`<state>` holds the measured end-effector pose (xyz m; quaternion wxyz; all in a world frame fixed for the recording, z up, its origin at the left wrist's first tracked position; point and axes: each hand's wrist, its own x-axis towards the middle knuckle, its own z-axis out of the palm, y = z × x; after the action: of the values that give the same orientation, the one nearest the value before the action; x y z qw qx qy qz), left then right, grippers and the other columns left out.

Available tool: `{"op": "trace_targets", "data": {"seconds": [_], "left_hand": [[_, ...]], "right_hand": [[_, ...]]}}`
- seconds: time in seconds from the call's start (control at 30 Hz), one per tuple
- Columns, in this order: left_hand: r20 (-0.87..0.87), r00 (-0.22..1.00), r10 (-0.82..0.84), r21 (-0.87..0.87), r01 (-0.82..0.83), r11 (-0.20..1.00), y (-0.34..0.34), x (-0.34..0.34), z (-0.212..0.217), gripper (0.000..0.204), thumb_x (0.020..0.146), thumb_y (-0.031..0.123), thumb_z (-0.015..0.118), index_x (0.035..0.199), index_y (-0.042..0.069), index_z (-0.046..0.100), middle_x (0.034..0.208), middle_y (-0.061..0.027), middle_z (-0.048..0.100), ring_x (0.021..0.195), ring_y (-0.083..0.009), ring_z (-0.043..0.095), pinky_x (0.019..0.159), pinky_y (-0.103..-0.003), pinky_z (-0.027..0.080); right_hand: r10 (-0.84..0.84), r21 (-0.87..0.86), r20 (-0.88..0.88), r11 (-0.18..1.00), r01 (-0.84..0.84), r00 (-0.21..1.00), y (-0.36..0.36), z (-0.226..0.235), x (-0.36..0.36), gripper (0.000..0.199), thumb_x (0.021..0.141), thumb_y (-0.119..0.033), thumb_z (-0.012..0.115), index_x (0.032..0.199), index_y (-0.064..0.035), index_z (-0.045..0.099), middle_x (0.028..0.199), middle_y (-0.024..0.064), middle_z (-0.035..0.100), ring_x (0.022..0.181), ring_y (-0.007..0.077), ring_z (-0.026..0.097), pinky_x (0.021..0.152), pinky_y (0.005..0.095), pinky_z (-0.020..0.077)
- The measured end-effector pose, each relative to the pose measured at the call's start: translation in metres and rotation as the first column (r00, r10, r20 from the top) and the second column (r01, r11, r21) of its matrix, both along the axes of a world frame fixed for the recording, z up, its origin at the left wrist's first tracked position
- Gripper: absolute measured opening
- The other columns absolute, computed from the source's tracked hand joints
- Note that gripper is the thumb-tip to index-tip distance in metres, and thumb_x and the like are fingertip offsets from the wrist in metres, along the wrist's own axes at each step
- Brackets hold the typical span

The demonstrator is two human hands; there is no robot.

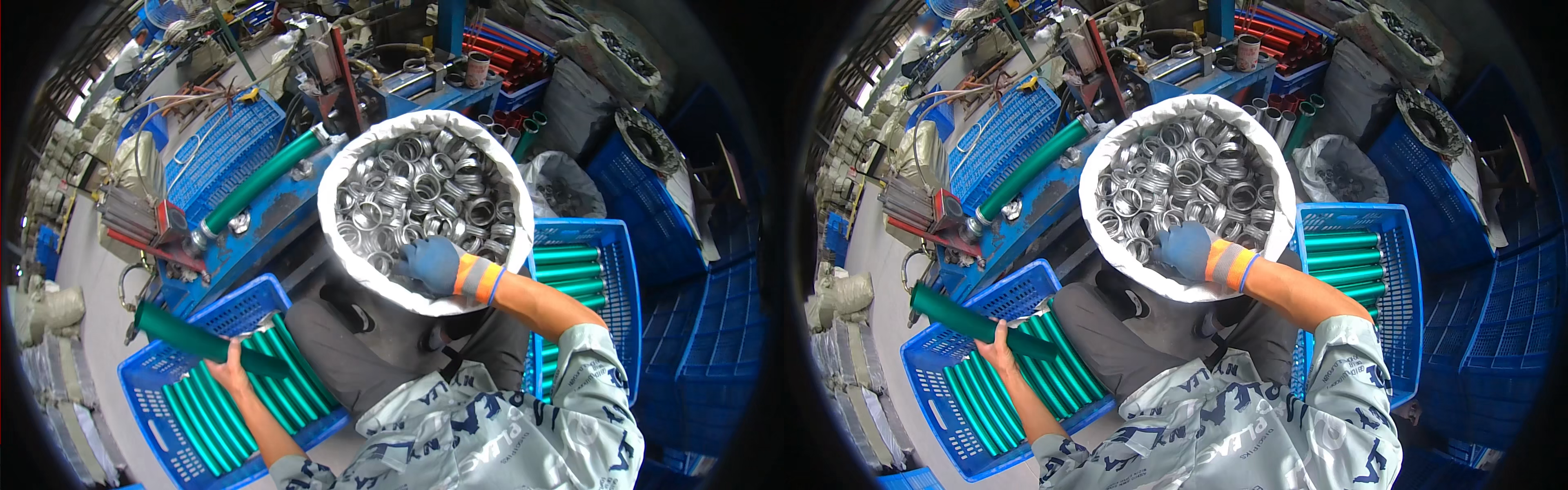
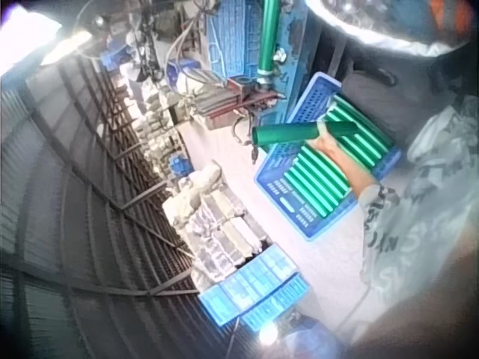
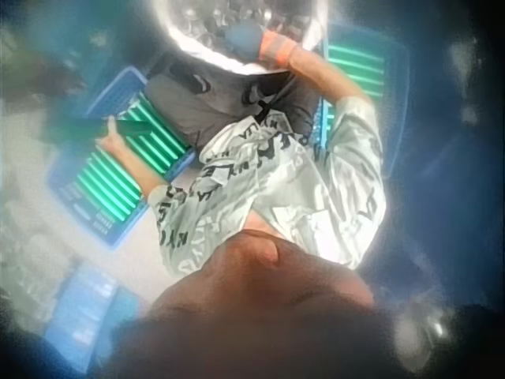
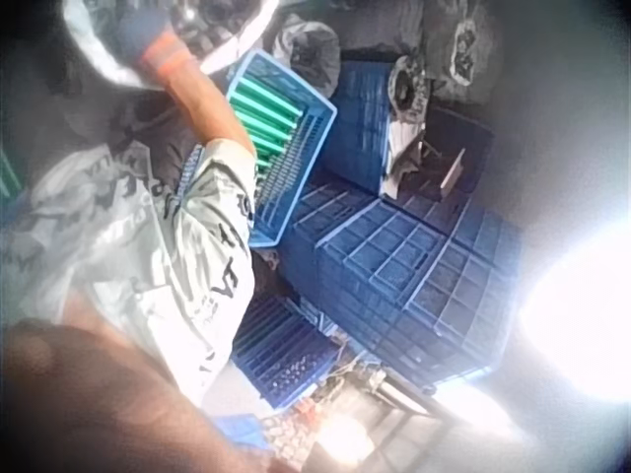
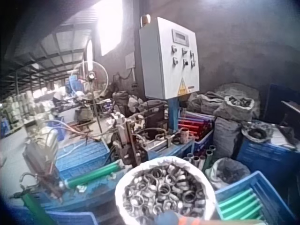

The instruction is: Assembling metal rings onto the ends of green industrial tubes.

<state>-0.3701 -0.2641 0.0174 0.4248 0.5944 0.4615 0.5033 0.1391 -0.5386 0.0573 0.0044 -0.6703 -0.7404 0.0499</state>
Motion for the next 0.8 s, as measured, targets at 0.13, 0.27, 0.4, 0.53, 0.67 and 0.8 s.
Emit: {"op": "trace_targets", "data": {"seconds": [0.13,0.27,0.4,0.53,0.67,0.8], "left_hand": [[-0.423,0.897,-0.126,0.157,0.209,0.965,-0.052,0.07,0.092,0.063,0.088,0.012,0.095,0.143,0.002,0.064,0.116,-0.0036,0.069,0.102,-0.0175,0.064,0.096,-0.036,0.056],[-0.63,0.763,-0.147,0.209,0.349,0.913,-0.103,0.119,0.154,0.064,0.083,0.012,0.091,0.143,0.004,0.07,0.125,-0.0178,0.08,0.113,-0.0336,0.079,0.101,-0.044,0.061],[-0.717,0.672,-0.186,0.191,0.445,0.875,-0.12,0.137,0.165,0.062,0.08,0.011,0.088,0.14,0.007,0.072,0.126,-0.0209,0.08,0.117,-0.0442,0.078,0.101,-0.051,0.062],[-0.761,0.6,-0.245,0.144,0.525,0.839,-0.134,0.139,0.184,0.06,0.078,0.01,0.084,0.136,0.008,0.073,0.122,-0.0185,0.08,0.114,-0.0438,0.077,0.1,-0.052,0.062],[-0.808,0.505,-0.303,0.102,0.626,0.773,-0.148,0.155,0.203,0.059,0.074,0.009,0.083,0.133,0.01,0.073,0.116,-0.0156,0.078,0.11,-0.0417,0.077,0.094,-0.052,0.062],[-0.846,0.44,-0.301,0.088,0.672,0.735,-0.151,0.157,0.204,0.061,0.072,0.009,0.084,0.132,0.012,0.074,0.112,-0.0147,0.077,0.106,-0.0418,0.076,0.091,-0.053,0.062]], "right_hand": [[-0.023,-0.032,-0.047,0.999,0.021,0.999,-0.013,0.018,0.008,0.038,0.087,-0.034,0.084,0.118,-0.0126,0.08,0.111,0.0154,0.077,0.1,0.0372,0.08,0.082,0.0499,0.0651],[-0.108,-0.045,-0.248,0.994,0.1,0.963,-0.026,0.03,0.011,0.037,0.087,-0.033,0.082,0.116,-0.0105,0.078,0.109,0.0144,0.078,0.101,0.0378,0.08,0.084,0.0508,0.0653],[-0.072,0.116,-0.236,0.988,0.102,0.969,-0.038,0.02,0.012,0.04,0.099,-0.019,0.079,0.139,-0.011,0.08,0.115,0.0129,0.081,0.104,0.0316,0.082,0.09,0.0462,0.0657],[-0.177,-0.271,-0.949,0.88,0.391,-0.259,-0.062,0.046,0.005,0.042,0.115,-0.029,0.074,0.146,-0.0021,0.077,0.126,0.0019,0.083,0.114,0.0101,0.076,0.096,0.0321,0.0638],[-0.029,-0.242,-0.826,0.92,0.308,-0.563,-0.077,0.053,-0.02,0.04,0.111,-0.019,0.075,0.147,-0.0019,0.076,0.131,0.0045,0.081,0.12,0.0134,0.076,0.103,0.0376,0.0649],[-0.004,-0.185,-0.891,0.917,0.354,-0.455,-0.073,0.069,-0.034,0.05,0.101,-0.001,0.077,0.15,0.0002,0.07,0.14,0.0074,0.077,0.127,0.0159,0.074,0.113,0.0375,0.0605]]}}
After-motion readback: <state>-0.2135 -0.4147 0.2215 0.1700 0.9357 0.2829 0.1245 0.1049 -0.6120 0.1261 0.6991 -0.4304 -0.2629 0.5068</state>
